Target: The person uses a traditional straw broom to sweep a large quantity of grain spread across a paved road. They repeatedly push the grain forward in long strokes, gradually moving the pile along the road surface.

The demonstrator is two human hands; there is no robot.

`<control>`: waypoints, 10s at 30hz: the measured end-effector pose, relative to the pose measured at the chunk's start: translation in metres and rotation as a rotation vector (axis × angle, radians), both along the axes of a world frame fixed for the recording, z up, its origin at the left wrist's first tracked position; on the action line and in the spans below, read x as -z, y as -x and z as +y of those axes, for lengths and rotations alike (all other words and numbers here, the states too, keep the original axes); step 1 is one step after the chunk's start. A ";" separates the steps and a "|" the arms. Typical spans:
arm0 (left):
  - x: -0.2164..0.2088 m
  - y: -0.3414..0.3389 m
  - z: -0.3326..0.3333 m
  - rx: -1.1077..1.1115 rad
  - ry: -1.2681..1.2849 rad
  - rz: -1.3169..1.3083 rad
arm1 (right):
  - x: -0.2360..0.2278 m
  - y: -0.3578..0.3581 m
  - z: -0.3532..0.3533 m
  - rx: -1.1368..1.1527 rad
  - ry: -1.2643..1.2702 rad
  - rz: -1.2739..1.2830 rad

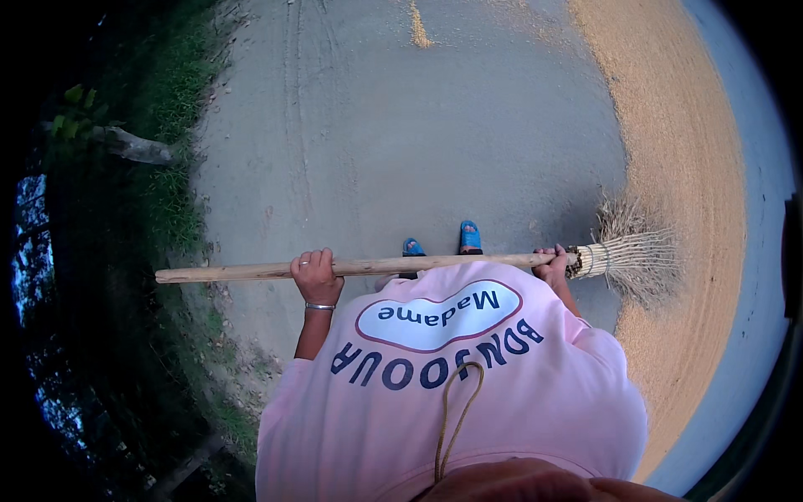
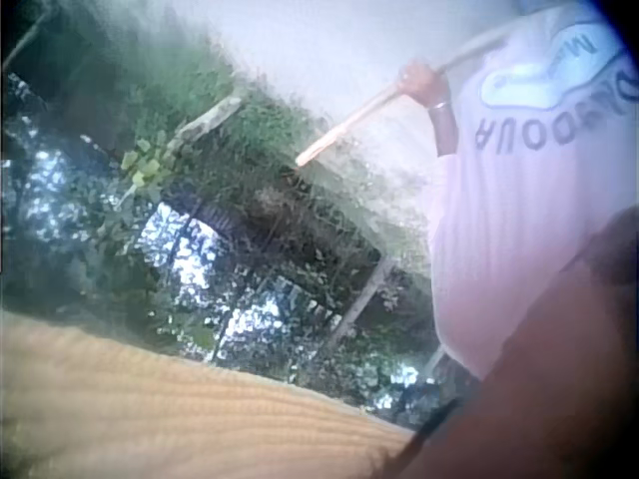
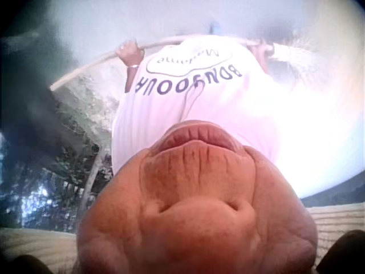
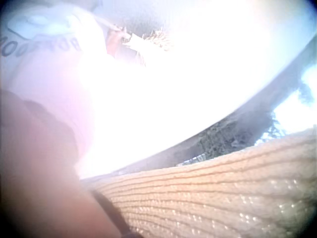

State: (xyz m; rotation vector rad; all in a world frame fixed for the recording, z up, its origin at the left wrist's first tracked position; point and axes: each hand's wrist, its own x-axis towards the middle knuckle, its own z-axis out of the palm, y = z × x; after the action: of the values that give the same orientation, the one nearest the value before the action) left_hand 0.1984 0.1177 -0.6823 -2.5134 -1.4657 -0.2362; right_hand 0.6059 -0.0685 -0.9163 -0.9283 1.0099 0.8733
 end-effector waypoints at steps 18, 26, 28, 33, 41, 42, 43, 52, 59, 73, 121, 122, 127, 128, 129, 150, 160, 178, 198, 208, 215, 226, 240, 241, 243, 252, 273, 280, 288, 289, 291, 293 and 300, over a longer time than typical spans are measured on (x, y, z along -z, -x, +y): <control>0.025 0.231 -0.026 -0.737 -0.066 0.147 | 0.012 0.213 0.333 -0.735 -0.131 0.149; -0.007 0.226 -0.079 -1.226 -0.137 0.299 | -0.003 0.377 0.460 -1.200 -0.256 0.183; -0.021 0.206 -0.085 -1.327 -0.121 0.397 | 0.002 0.408 0.475 -1.304 -0.322 0.185; -0.066 0.146 -0.055 -1.407 -0.180 0.561 | 0.006 0.451 0.517 -1.440 -0.427 0.310; -0.089 0.067 0.066 -1.222 -0.260 0.742 | 0.020 0.373 0.601 -1.400 -0.438 0.389; -0.091 0.068 0.077 -1.174 -0.262 0.739 | 0.024 0.350 0.599 -1.297 -0.476 0.436; -0.094 0.071 0.088 -1.082 -0.264 0.727 | 0.029 0.326 0.592 -1.243 -0.470 0.432; -0.068 0.019 0.182 -0.593 -0.274 0.477 | 0.010 0.085 0.544 -0.715 -0.411 0.248; -0.538 -0.029 -0.301 -0.816 -0.220 0.381 | -0.462 0.051 0.147 -0.915 -0.342 0.156; -0.202 -0.098 0.174 -0.490 -0.003 0.099 | -0.205 -0.137 0.381 -0.413 -0.091 0.044; -0.106 -0.118 0.640 -0.834 -0.375 0.712 | 0.017 0.062 1.095 -0.967 -0.553 0.359; -0.105 -0.121 0.653 -0.788 -0.387 0.698 | 0.014 0.040 1.092 -0.921 -0.555 0.341; -0.064 -0.217 0.692 -0.478 -0.313 0.595 | 0.045 -0.167 1.020 -0.634 -0.493 0.141; -0.062 -0.229 0.698 -0.373 -0.345 0.586 | 0.057 -0.185 0.997 -0.570 -0.471 0.162; -0.051 -0.226 0.705 -0.305 -0.380 0.568 | 0.061 -0.193 0.973 -0.484 -0.448 0.157; -0.003 -0.314 0.988 -0.112 -0.001 -0.050 | -0.026 -0.359 1.036 -0.139 -0.097 -0.047; -0.002 -0.171 1.013 -0.512 -0.148 -0.014 | -0.030 -0.220 1.267 -0.565 -0.176 0.009; -0.089 -0.169 0.944 -1.386 -0.230 0.534 | -0.039 0.111 1.516 -1.415 -0.402 0.295; -0.110 -0.390 1.287 -0.495 -0.393 0.551 | 0.002 -0.308 1.622 -0.664 -0.498 0.221; -0.019 -0.597 1.485 -0.022 -0.367 0.288 | 0.048 -0.585 1.584 -0.148 -0.217 0.035; -0.035 -0.591 1.485 -0.034 -0.116 0.023 | -0.040 -0.589 1.511 -0.066 -0.060 0.006; -0.221 -0.725 0.922 0.085 -0.018 -0.037 | -0.226 -0.726 0.872 -0.063 -0.030 -0.050; -0.417 -0.496 0.555 -0.393 -0.179 0.133 | -0.383 -0.512 0.768 -0.435 -0.283 0.139; -0.402 -0.455 0.596 -0.461 -0.225 0.150 | -0.361 -0.467 0.838 -0.487 -0.311 0.153; -0.374 -0.400 0.628 -0.561 -0.237 0.176 | -0.342 -0.391 0.934 -0.631 -0.302 0.170; -0.400 -0.503 0.749 -1.012 -0.418 0.559 | -0.321 -0.311 1.254 -1.018 -0.496 0.311; -0.287 -1.594 1.089 -0.685 -0.530 0.832 | -0.128 -1.378 1.511 -0.823 -0.650 0.470; -0.151 -1.282 1.774 -0.518 -0.382 0.660 | -0.007 -1.152 2.108 -0.746 -0.399 0.372; 0.050 -0.903 2.300 -0.674 -0.075 0.234 | 0.114 -0.857 2.621 -0.765 -0.076 0.157; 0.059 -0.907 2.279 -0.733 0.008 0.238 | 0.116 -0.867 2.599 -0.764 -0.042 0.149; 0.073 -0.924 2.236 -0.777 0.063 0.213 | 0.110 -0.897 2.556 -0.770 0.023 0.134; 0.084 -0.922 2.250 -0.726 0.042 0.137 | 0.105 -0.906 2.566 -0.724 -0.033 0.110; -0.180 -1.060 1.794 -0.515 -0.111 -0.006 | -0.201 -1.112 2.019 -0.535 -0.049 -0.009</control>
State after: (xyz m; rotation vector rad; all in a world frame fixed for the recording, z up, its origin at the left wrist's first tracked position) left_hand 1.2589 1.9118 -0.5023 -1.9648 -1.9730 -0.2253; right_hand 1.7176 1.9503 -0.7151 -1.1824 0.7340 1.3292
